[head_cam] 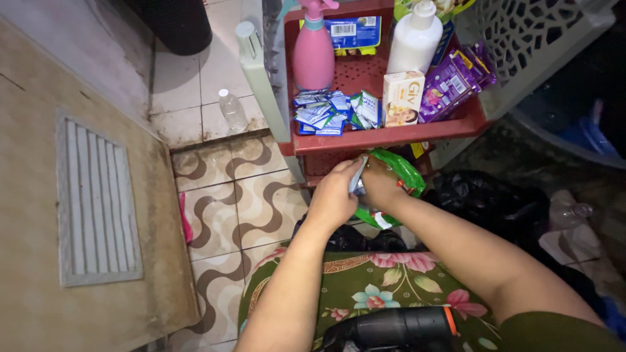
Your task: The person organizes bathroom supplies on a small red plastic shelf. They remove items from a black plastic bag and place them on the shelf, including a white pump bottle, a black hair dryer, a clear bottle, a scrub brush, and various packaged toiletries. The person repeatedly rearranges the items on the shelf to fit them.
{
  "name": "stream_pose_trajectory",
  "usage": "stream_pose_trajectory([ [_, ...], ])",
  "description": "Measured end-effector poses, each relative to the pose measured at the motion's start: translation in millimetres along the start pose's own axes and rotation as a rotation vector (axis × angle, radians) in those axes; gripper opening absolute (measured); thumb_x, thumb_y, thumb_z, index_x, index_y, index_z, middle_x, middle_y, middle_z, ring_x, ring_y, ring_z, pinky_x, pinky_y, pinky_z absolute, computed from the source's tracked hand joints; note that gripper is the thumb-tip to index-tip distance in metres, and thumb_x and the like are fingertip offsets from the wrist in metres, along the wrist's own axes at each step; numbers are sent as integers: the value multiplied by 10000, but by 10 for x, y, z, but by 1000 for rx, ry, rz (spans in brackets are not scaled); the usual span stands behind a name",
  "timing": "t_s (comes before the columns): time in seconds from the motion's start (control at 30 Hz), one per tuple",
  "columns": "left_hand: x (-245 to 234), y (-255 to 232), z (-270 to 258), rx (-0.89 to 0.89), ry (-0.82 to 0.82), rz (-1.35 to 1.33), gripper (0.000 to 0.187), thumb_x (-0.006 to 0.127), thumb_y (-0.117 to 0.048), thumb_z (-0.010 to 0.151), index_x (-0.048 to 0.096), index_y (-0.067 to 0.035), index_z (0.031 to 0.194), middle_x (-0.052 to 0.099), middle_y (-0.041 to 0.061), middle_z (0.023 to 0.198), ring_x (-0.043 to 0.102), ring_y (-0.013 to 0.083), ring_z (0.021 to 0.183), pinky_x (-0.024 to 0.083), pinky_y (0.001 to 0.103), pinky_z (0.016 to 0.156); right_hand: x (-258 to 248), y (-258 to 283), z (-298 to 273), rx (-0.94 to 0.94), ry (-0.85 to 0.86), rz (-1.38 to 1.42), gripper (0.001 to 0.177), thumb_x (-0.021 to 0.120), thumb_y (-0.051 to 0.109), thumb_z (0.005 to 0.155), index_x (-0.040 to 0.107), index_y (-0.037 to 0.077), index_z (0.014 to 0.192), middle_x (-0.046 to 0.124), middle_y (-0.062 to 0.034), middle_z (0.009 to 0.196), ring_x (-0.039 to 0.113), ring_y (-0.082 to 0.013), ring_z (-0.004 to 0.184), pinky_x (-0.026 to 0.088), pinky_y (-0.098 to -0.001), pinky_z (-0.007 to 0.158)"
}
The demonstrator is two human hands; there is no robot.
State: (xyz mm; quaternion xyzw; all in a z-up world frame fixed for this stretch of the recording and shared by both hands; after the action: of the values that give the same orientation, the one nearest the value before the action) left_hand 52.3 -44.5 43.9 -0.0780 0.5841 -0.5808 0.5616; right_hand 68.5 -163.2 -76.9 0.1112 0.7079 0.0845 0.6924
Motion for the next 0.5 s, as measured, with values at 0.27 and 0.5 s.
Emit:
stream_pose_trajectory([
  [0.27,23,2,33,2,-9,-23,734,578,126,671,580,-16,1392,613,215,1368,593,405,1252,490,407,1037,-182,149,-91,-241,-220,-67,598,762,64,700,597,-7,1271,548,-274,1345,532,-436,1283,438,-475,1084],
  [0.5,55,-35,23,21,-35,-14,726,578,128,676,586,-12,1388,610,223,1368,589,416,1251,487,420,1042,-225,190,-136,-189,-129,-115,649,749,62,691,575,-64,1303,521,-299,1336,492,-463,1289,390,-489,1119],
])
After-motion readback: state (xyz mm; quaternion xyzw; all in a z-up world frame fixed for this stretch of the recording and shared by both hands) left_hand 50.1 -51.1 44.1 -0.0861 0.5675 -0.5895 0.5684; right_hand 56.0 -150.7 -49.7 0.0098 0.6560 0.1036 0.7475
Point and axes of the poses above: each hand's wrist, its own z-axis towards the middle knuckle, its own x-axis out of the palm, y = z × x, the point moved 10 cm from there along z, towards the middle knuckle
